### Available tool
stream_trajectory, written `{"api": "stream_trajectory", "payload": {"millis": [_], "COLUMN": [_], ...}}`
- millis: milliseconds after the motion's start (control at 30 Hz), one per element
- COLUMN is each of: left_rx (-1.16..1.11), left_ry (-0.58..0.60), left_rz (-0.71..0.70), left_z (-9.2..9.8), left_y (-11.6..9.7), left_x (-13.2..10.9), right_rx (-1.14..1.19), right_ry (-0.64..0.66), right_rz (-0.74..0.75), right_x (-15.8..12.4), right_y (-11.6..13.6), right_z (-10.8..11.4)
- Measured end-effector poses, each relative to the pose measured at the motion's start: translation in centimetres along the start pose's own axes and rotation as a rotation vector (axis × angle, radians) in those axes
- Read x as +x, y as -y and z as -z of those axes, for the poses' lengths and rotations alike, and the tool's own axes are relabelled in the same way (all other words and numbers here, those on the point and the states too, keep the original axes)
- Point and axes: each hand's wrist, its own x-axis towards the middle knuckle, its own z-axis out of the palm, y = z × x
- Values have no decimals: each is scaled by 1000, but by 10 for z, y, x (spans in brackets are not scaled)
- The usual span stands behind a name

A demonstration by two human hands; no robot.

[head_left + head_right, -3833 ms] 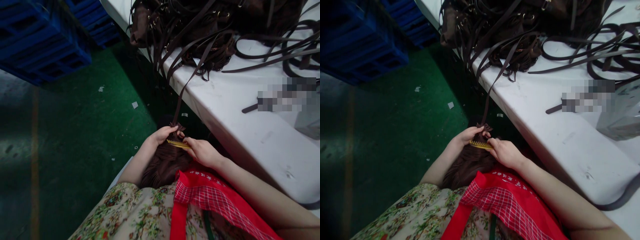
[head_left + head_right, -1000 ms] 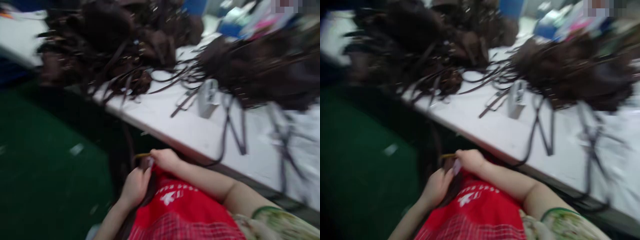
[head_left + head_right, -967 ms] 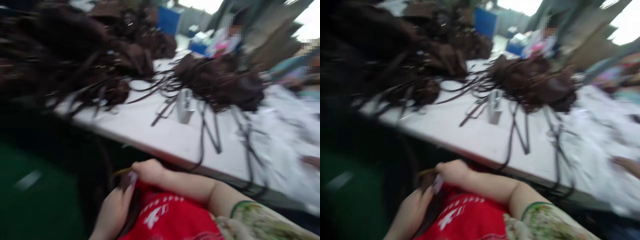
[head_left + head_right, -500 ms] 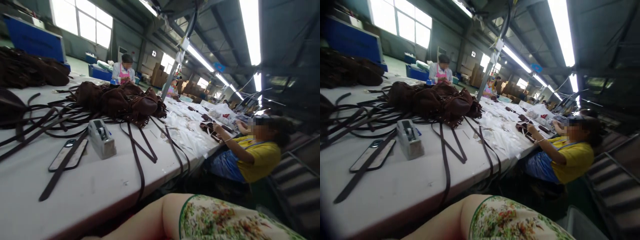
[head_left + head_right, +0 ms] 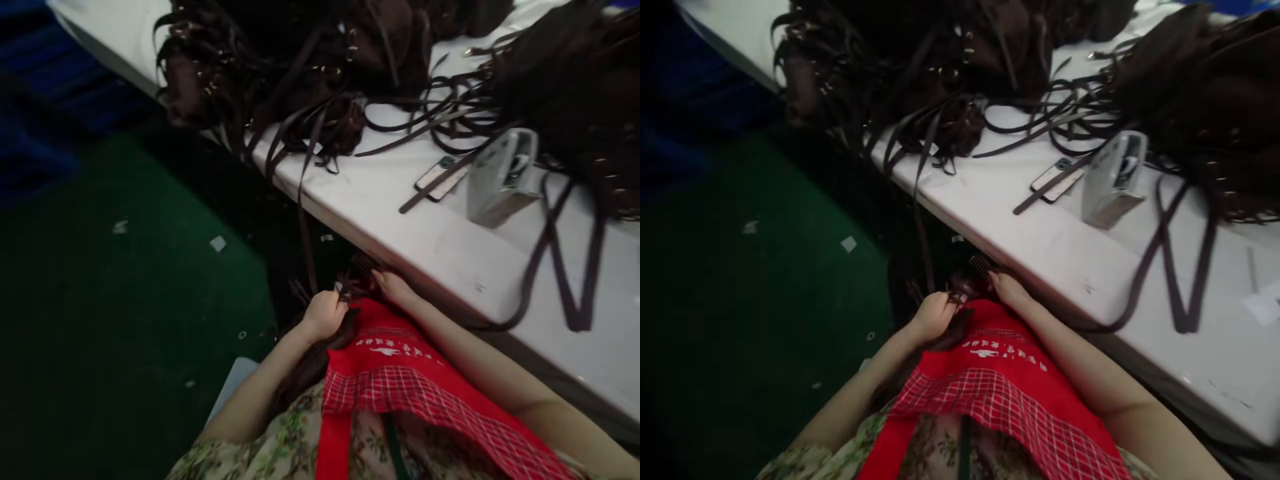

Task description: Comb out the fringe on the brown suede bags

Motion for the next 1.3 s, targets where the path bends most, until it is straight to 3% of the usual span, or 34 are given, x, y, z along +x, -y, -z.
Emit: {"api": "stream_trajectory", "payload": {"millis": [100,200,267,367,567,800,1033,1200,1300], "left_rx": [-489,-719,-704,-587,-554,-320,-104,-157,-330], "left_ry": [-32,-20,-16,-25,-49,-37,-150,-201,-215], "left_rz": [102,127,135,108,-15,-46,11,-22,37], "left_z": [3,2,2,6,16,19,16,18,20], "left_y": [19,24,20,13,4,1,6,7,11], "left_x": [1,4,5,1,-9,-10,-12,-17,-20], "right_rx": [108,87,-75,-308,-451,-391,-457,-281,-3], "right_ry": [-99,-150,-92,-57,-108,-7,16,36,-29], "right_rz": [117,344,443,478,546,467,305,82,80], "right_x": [-4,-14,-19,-22,-25,-12,7,35,36], "right_y": [-9,2,14,28,32,28,24,-5,-13], "right_z": [4,5,2,-4,-3,-7,-11,-15,-13]}}
